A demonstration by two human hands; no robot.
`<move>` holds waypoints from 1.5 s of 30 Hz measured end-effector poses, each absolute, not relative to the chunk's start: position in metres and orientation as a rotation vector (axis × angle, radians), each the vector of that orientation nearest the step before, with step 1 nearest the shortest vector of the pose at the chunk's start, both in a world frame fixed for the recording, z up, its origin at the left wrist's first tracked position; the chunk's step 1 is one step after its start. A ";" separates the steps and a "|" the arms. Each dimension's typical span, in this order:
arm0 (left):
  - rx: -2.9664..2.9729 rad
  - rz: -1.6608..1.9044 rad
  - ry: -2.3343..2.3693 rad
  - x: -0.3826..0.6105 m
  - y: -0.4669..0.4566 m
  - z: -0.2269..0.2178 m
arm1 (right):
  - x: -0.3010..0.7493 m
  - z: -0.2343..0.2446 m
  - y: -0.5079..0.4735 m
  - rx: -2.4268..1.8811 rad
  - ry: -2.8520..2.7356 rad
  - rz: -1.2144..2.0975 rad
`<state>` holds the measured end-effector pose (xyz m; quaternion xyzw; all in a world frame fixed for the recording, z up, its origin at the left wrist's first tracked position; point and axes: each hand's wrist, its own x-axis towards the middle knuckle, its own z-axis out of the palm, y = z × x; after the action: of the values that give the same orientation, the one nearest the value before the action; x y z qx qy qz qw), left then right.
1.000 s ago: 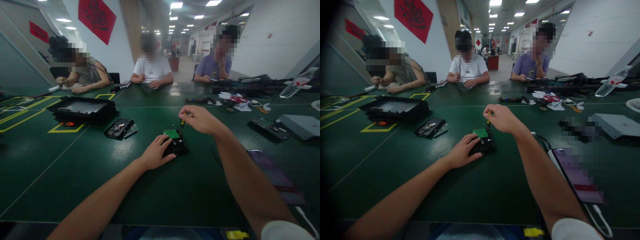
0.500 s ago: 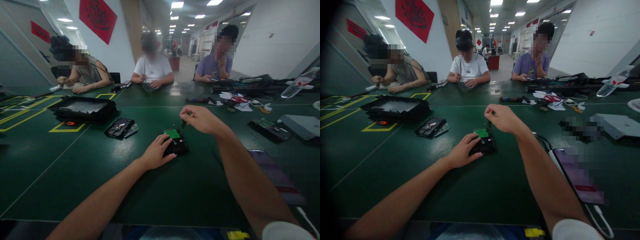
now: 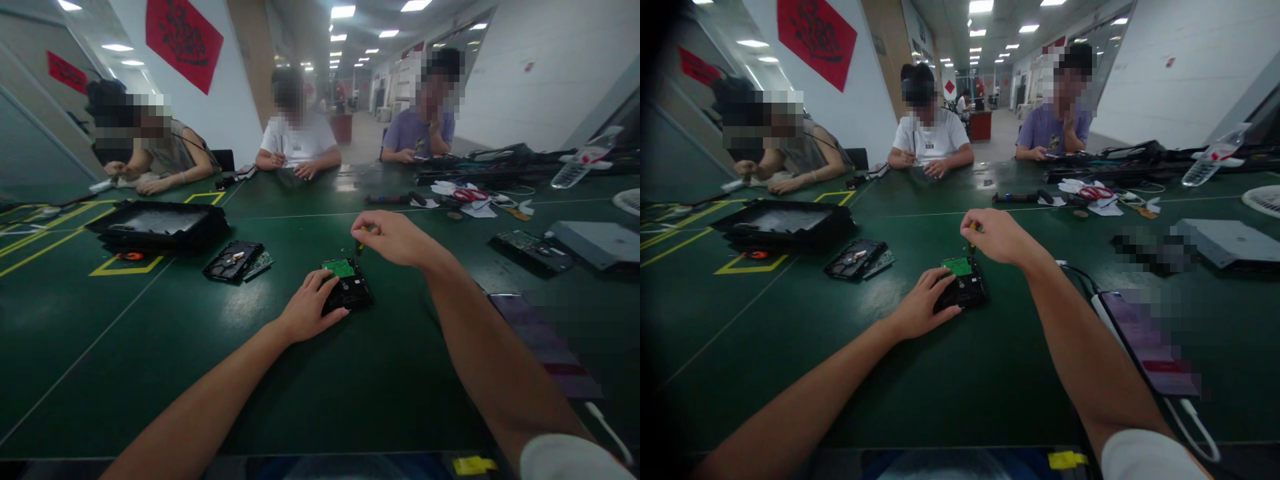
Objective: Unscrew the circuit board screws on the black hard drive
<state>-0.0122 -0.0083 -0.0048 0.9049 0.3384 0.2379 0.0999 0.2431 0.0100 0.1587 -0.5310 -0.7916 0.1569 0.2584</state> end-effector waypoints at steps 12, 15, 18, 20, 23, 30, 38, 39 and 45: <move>2.666 0.679 1.024 -0.013 -0.009 -0.003 | 0.244 0.154 0.012 -1.462 -2.061 0.546; 2.669 0.691 1.032 -0.012 -0.009 -0.002 | 0.243 0.155 0.011 -1.425 -2.110 0.524; 2.661 0.710 1.032 -0.012 -0.010 -0.002 | 0.243 0.156 0.011 -1.429 -2.125 0.500; 2.656 0.714 1.032 -0.012 -0.010 -0.002 | 0.244 0.155 0.012 -1.435 -2.101 0.502; 2.668 0.703 1.035 -0.012 -0.010 -0.002 | 0.244 0.153 0.012 -1.459 -2.040 0.541; 2.691 0.683 1.048 -0.011 -0.010 0.000 | 0.241 0.154 0.013 -1.459 -2.098 0.509; 2.656 0.708 1.061 -0.011 -0.011 -0.001 | 0.246 0.156 0.012 -1.456 -2.084 0.506; 2.656 0.703 1.062 -0.011 -0.011 -0.002 | 0.246 0.156 0.012 -1.477 -2.067 0.502; 2.652 0.701 1.062 -0.012 -0.010 -0.003 | 0.242 0.158 0.014 -1.460 -2.134 0.372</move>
<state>-0.0123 -0.0100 -0.0029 0.8970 0.3594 0.2370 0.1001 0.2421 0.0140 0.1578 -0.5394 -0.7884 0.1374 0.2618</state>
